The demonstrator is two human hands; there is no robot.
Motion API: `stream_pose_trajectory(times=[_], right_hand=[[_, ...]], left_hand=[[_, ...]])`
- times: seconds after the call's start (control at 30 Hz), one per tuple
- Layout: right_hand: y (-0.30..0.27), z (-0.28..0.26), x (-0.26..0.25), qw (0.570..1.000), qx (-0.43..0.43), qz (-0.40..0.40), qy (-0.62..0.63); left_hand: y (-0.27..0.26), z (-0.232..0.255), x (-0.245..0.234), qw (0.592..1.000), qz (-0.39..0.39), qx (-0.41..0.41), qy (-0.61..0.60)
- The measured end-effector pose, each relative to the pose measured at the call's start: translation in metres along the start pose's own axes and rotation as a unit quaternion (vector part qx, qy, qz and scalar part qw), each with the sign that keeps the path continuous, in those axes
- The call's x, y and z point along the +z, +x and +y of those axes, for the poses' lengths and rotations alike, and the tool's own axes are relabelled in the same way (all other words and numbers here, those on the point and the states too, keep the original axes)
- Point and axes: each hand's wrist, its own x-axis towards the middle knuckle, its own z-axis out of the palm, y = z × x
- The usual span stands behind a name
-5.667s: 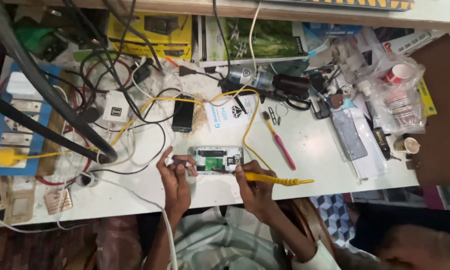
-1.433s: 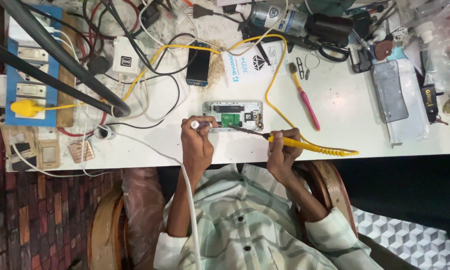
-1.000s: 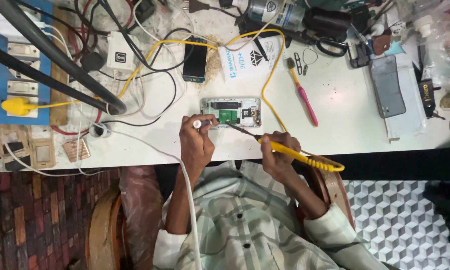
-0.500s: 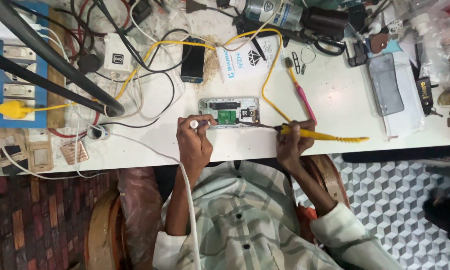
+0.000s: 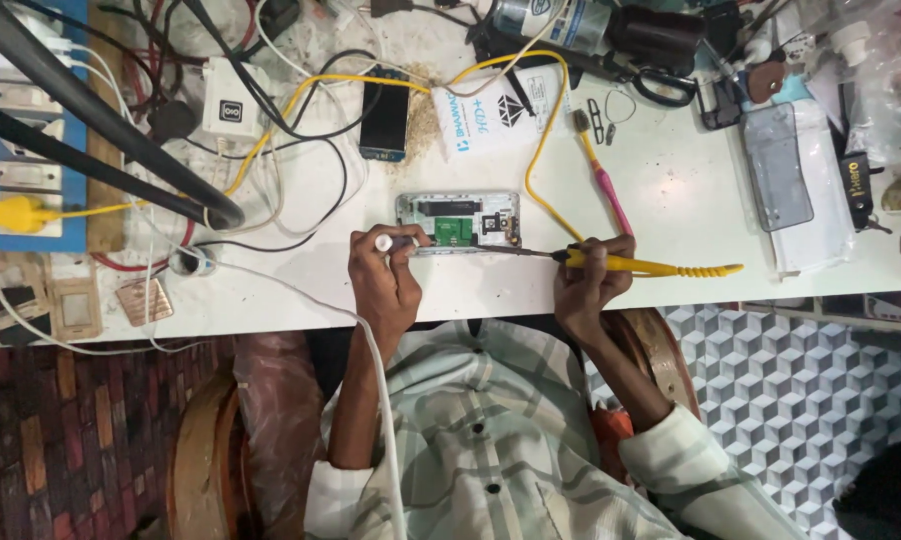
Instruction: The person uses a soldering iron and solder to work on a disassembled mobile phone's circuit board. They repeatedly apply solder to various points on the board while holding the device steady.
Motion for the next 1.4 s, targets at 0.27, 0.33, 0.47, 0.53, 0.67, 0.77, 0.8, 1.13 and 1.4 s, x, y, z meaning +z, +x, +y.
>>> stream_pose_trajectory(times=[0.27, 0.33, 0.47, 0.53, 0.67, 0.77, 0.8, 1.13, 1.4], right_hand=[[-0.002, -0.005, 0.003, 0.999, -0.039, -0.002, -0.026], [0.001, -0.005, 0.004, 0.999, -0.035, 0.003, -0.02], [0.0, -0.004, 0.004, 1.0, -0.007, 0.018, 0.013], [0.0, -0.003, 0.001, 1.0, -0.016, 0.015, 0.003], [0.0, -0.002, 0.001, 0.999, -0.027, 0.01, -0.018], [-0.002, -0.005, 0.002, 0.999, -0.014, 0.01, -0.028], [-0.001, -0.005, 0.003, 0.999, -0.008, 0.009, -0.034], [0.001, -0.01, 0.005, 0.998, -0.043, -0.006, -0.045], [-0.001, -0.01, 0.005, 0.998, -0.05, -0.011, -0.045]], left_hand=[[0.0, 0.0, -0.001, 1.0, -0.011, -0.008, 0.003], [0.002, 0.0, 0.0, 1.0, -0.01, -0.005, 0.0], [0.001, -0.001, -0.002, 1.0, -0.011, -0.007, -0.01], [-0.001, 0.0, -0.002, 1.0, -0.012, -0.008, -0.016], [-0.001, -0.001, -0.001, 1.0, -0.015, -0.012, -0.012], [-0.002, -0.002, -0.001, 1.0, -0.019, -0.019, 0.001], [0.0, -0.002, -0.001, 1.0, -0.019, -0.021, 0.006], [-0.001, -0.002, -0.001, 1.0, -0.014, -0.015, 0.004], [-0.003, -0.002, -0.001, 0.999, -0.025, -0.024, -0.027]])
